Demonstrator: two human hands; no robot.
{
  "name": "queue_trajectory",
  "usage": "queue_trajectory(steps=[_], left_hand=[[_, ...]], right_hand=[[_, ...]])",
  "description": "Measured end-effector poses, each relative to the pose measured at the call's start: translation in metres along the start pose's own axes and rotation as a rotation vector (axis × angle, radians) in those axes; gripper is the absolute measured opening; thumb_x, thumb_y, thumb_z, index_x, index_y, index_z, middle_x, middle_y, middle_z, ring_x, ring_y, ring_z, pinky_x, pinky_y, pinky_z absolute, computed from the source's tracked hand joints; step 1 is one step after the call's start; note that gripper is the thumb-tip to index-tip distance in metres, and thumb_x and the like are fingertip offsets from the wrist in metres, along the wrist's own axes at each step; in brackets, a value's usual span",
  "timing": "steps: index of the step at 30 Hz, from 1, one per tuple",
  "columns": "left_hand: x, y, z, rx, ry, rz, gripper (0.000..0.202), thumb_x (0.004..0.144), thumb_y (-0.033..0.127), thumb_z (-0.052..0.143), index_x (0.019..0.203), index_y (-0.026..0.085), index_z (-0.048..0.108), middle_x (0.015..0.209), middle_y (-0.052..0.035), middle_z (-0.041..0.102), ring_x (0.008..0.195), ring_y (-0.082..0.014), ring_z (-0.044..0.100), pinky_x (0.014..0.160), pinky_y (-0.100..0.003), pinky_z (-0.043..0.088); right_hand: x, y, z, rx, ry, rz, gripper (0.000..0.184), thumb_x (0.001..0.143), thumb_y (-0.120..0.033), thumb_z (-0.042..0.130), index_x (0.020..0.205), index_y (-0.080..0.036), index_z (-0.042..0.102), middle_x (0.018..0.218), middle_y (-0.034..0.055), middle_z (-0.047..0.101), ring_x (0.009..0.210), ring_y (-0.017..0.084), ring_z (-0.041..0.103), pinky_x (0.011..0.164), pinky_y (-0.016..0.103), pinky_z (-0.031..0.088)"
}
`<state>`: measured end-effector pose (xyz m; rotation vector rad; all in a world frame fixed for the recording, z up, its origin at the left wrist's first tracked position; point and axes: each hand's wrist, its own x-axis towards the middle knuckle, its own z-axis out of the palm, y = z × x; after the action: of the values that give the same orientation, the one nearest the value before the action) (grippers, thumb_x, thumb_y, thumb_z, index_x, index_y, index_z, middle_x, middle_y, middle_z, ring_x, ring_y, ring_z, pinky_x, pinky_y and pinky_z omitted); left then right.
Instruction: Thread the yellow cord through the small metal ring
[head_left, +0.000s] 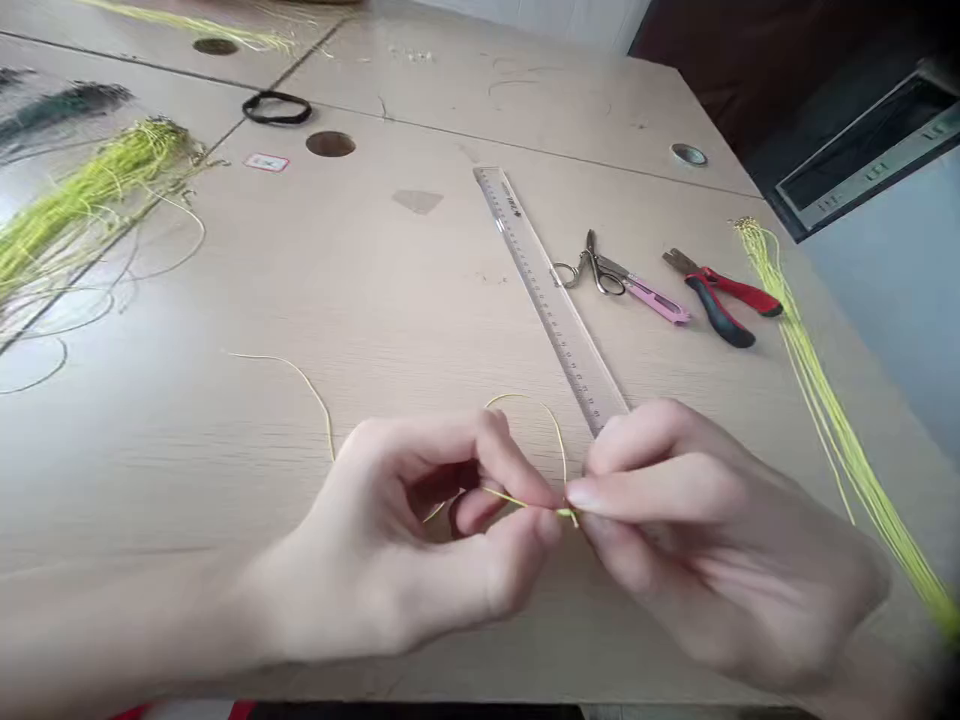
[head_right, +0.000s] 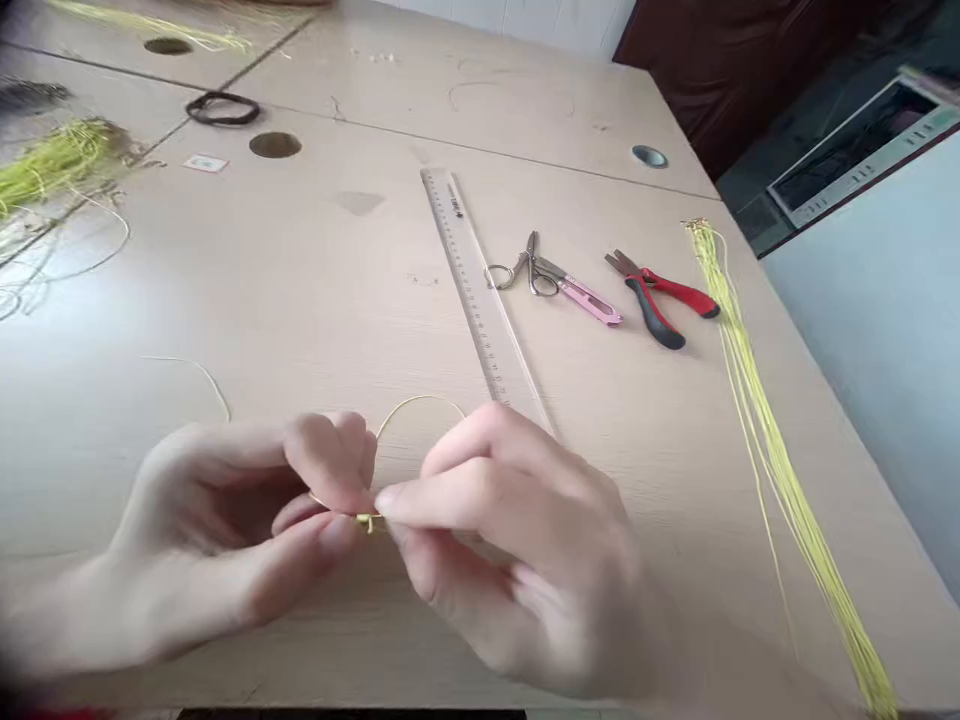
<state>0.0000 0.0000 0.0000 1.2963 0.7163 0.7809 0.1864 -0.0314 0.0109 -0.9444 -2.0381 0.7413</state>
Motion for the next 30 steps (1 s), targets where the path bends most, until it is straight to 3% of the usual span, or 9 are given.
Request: queue_trajectory(steps=[5, 17, 30], left_hand=[[-0.006, 0.0025, 0.0, 0.013, 0.0, 0.01, 0.014, 0.075, 0.006, 0.058, 0.067, 0.018, 0.056, 0.056, 0.0073, 0.035, 0.049, -0.0068, 0.035, 0.045, -0.019, 0.03], [-0.0071, 0.0001, -0.0009, 0.0, 0.002, 0.008, 0.013, 0.074, 0.007, 0.058, 0.068, 0.018, 0.057, 0.055, 0.0072, 0.035, 0.049, -0.0073, 0.035, 0.044, -0.02, 0.03], [-0.0061, 0.0019, -0.0015, -0.011, -0.033, 0.018, 0.014, 0.076, 0.006, 0.054, 0.069, 0.018, 0.057, 0.056, 0.0067, 0.036, 0.05, -0.0081, 0.037, 0.046, -0.022, 0.033]], right_hand=[[-0.003, -0.0001, 0.0006, -0.045, 0.03, -0.015, 0.014, 0.086, -0.007, 0.055, 0.096, -0.016, 0.06, 0.086, 0.0003, 0.052, 0.075, 0.007, 0.055, 0.064, 0.017, 0.051], [-0.003, 0.0017, -0.0042, -0.13, -0.044, -0.05, 0.016, 0.09, -0.01, 0.051, 0.102, -0.016, 0.059, 0.091, 0.0007, 0.048, 0.074, 0.007, 0.055, 0.067, 0.017, 0.051], [-0.0022, 0.0006, -0.0069, -0.168, -0.074, -0.035, 0.02, 0.09, -0.01, 0.05, 0.105, -0.018, 0.061, 0.093, 0.0019, 0.053, 0.072, 0.007, 0.058, 0.067, 0.018, 0.052]])
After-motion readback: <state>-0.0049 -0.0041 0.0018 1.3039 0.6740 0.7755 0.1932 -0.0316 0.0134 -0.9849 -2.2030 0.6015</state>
